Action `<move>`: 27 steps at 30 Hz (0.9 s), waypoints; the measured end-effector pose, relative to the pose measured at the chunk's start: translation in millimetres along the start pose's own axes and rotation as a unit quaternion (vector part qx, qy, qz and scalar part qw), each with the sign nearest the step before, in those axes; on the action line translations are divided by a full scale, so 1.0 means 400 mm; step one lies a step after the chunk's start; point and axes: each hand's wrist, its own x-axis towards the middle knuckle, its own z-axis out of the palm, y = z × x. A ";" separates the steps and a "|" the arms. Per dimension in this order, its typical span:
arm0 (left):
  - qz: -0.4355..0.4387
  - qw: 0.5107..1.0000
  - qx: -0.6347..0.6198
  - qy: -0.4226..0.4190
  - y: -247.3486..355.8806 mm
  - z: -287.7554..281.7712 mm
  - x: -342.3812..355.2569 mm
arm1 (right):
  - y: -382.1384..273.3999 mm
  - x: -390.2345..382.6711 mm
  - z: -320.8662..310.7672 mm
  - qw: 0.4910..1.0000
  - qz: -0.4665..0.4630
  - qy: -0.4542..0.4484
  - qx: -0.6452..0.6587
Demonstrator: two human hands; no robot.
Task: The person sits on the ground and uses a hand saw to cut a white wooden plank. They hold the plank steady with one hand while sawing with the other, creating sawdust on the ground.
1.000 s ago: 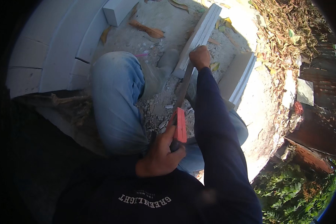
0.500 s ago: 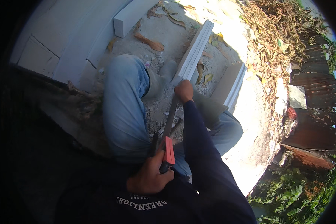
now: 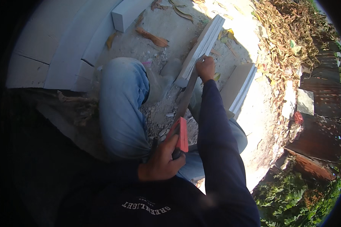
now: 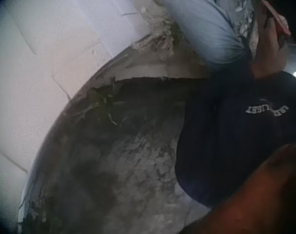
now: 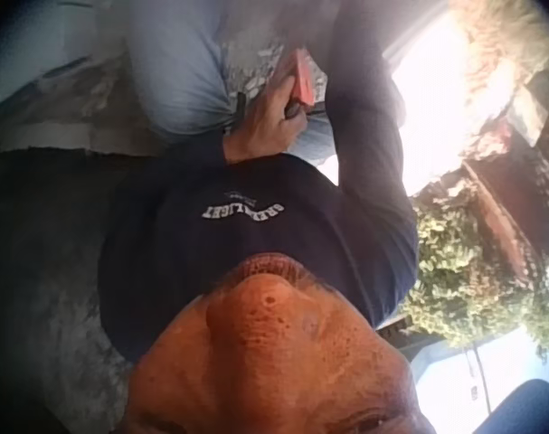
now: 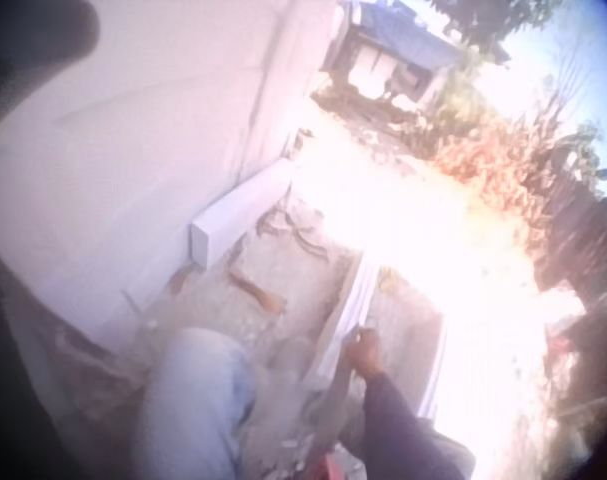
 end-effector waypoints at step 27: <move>-0.109 0.993 -0.018 -0.040 0.064 -0.030 -0.244 | 0.010 -0.346 0.104 0.998 -0.045 -0.036 -0.039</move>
